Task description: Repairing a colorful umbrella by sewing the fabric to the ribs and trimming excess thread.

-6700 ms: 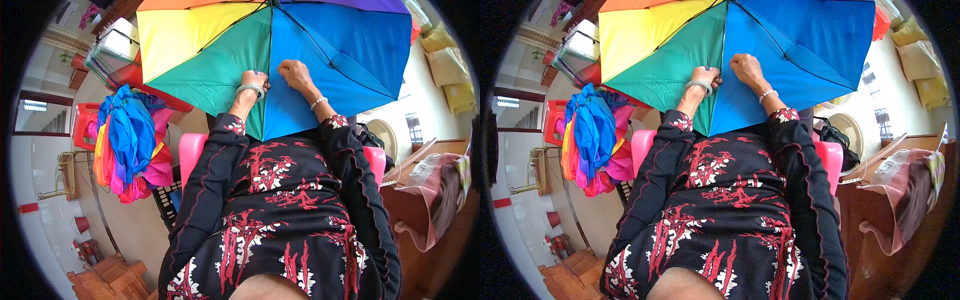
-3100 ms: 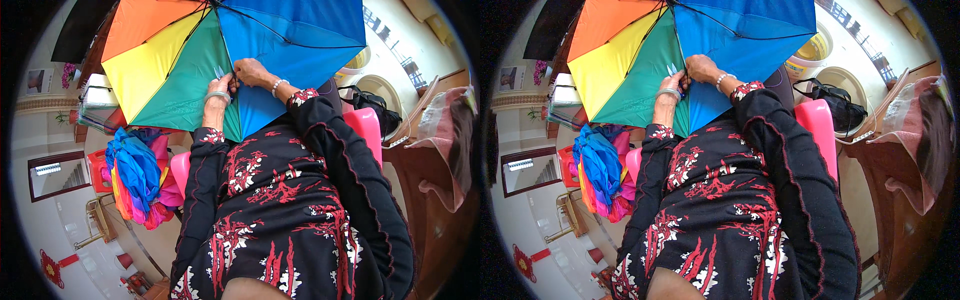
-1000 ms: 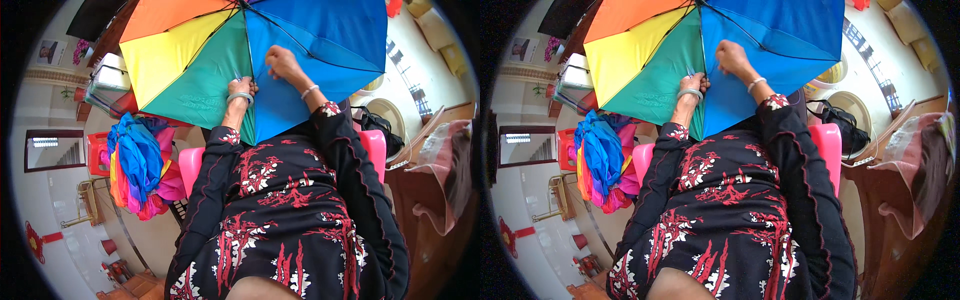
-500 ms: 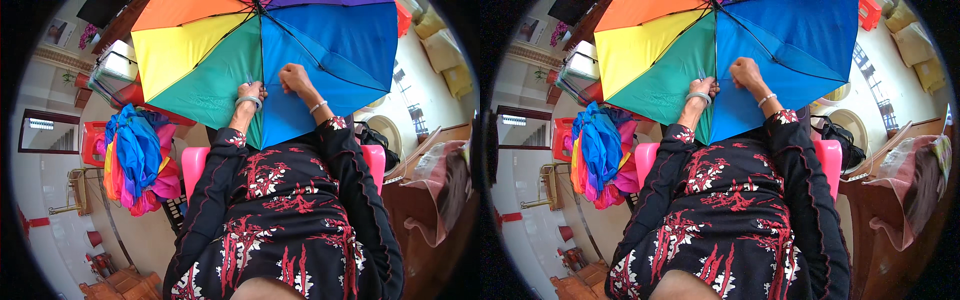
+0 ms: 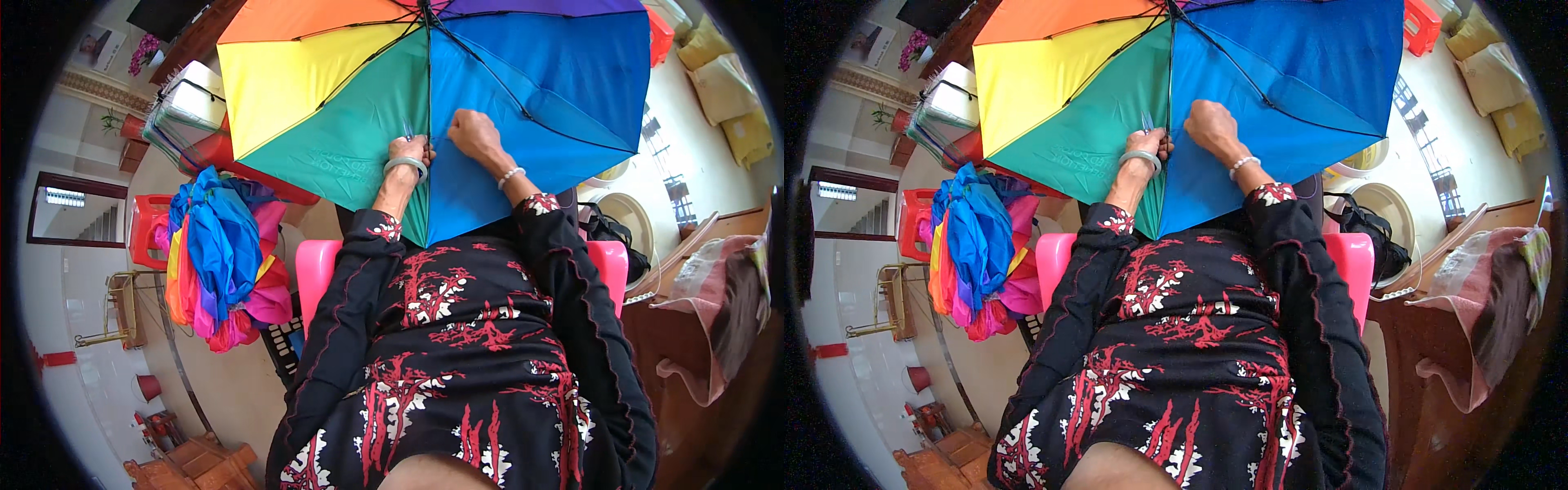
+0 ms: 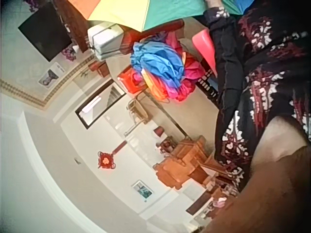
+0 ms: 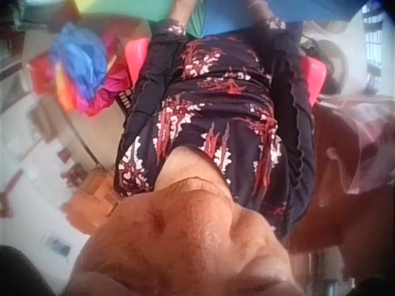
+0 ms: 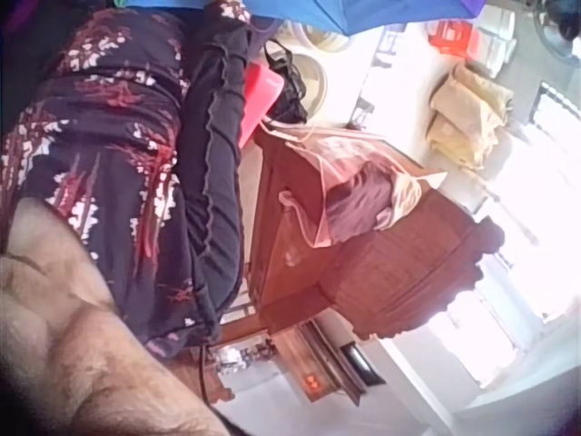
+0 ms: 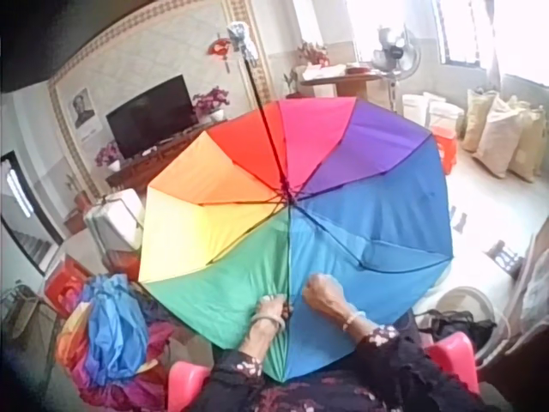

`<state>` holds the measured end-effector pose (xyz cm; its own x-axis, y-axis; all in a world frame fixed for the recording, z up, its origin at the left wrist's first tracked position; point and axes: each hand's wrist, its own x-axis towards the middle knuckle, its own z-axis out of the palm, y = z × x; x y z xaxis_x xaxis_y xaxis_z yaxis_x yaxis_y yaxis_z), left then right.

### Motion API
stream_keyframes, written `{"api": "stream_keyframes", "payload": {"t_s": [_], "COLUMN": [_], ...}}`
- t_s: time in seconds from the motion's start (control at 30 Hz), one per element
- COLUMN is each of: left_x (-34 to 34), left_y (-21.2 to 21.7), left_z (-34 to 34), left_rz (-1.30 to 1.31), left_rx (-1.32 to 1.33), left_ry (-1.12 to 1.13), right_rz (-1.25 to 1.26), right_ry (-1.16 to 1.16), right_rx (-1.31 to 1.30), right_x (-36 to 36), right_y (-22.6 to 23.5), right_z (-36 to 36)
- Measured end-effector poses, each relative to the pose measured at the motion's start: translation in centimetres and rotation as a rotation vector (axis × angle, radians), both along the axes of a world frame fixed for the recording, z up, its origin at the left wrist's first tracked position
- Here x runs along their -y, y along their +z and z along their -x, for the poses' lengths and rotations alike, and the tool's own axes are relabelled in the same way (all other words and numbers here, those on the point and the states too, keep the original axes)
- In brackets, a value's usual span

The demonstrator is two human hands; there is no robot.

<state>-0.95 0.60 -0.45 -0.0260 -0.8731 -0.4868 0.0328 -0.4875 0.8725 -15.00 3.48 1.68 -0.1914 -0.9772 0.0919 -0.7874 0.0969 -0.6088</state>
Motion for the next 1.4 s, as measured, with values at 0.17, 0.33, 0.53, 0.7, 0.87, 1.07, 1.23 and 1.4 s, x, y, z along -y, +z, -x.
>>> {"api": "stream_keyframes", "payload": {"t_s": [0.17, 0.33, 0.53, 0.7, 0.87, 1.07, 1.23, 1.4], "left_x": [0.0, -0.1, -0.1, 0.3, 0.9, 1.0, 0.0, -0.1], "left_y": [-0.1, 0.0, -0.1, -0.6, -1.1, -1.0, -0.4, -1.0], "left_z": [-0.3, -0.3, -0.4, -0.8, -0.9, -0.8, 0.1, -0.4], "left_rz": [0.021, 0.01, 0.028, 0.027, -0.025, -0.005, 0.017, 0.032], "left_rx": [-0.004, -0.01, -0.004, -0.035, -0.105, -0.053, -0.049, -0.179], "left_ry": [0.004, 0.003, 0.005, -0.003, -0.002, -0.022, 0.117, 0.205], "right_rz": [0.009, -0.051, -0.04, 0.0, 0.034, 0.031, 0.139, -0.306], "right_ry": [0.034, 0.146, 0.204, 0.194, 0.256, 0.257, 0.165, 0.099], "right_rx": [-0.134, -0.16, -0.148, -0.124, -0.024, 0.039, 0.102, 0.715], "right_x": [-0.3, -0.5, -0.4, 0.2, 0.8, 0.8, 0.7, -0.1], "right_y": [-0.2, -0.2, -0.7, -1.2, -1.4, -1.5, -1.5, -0.2], "right_z": [-1.7, -1.9, -1.8, -1.9, -2.2, -2.0, -1.6, -0.3]}}
